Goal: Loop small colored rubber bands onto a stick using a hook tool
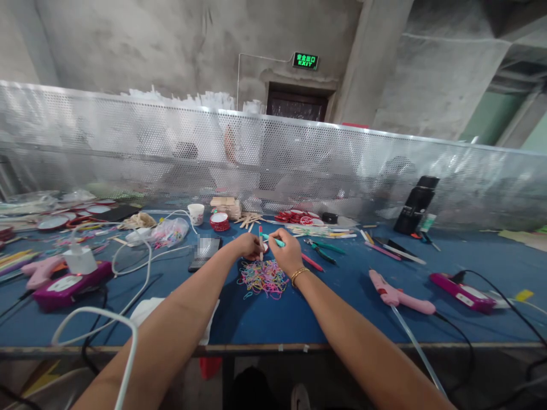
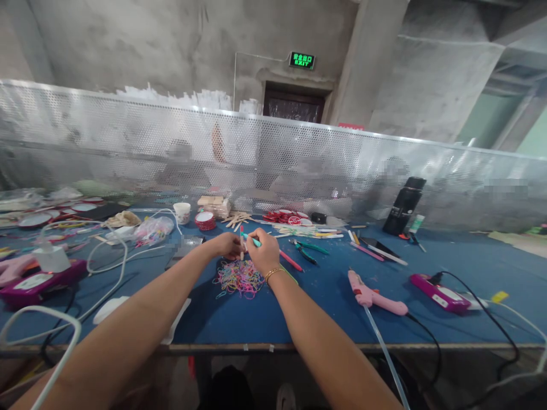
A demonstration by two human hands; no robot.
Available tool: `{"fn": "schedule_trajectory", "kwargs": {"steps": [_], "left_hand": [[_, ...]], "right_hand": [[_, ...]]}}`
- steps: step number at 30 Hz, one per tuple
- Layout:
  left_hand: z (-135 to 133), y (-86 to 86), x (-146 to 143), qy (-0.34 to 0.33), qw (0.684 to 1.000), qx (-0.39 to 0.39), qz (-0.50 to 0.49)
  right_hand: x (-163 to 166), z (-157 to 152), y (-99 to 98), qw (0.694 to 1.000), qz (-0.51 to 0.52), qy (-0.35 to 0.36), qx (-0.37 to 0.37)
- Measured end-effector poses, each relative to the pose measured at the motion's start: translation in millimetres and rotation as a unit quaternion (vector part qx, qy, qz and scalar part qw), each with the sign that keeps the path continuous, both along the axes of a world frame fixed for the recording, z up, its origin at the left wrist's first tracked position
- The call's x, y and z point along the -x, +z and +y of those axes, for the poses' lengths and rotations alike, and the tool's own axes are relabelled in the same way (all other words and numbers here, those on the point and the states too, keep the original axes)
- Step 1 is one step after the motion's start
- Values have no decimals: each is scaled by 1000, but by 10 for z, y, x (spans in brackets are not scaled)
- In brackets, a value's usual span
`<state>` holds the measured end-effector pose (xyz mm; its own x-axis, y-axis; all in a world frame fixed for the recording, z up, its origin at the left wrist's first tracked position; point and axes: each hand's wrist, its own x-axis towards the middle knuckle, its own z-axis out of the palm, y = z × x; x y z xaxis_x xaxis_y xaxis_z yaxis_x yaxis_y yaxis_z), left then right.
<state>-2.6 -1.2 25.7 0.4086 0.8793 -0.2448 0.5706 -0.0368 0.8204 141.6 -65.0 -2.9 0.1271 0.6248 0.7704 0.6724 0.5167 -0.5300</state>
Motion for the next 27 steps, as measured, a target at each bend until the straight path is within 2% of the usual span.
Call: {"fn": "schedule_trajectory", "kwargs": {"steps": [27], "left_hand": [[-14,26,-49,-14,1000,7,15]], "right_hand": [[-46,62,-20,999,27,13,-13]]}}
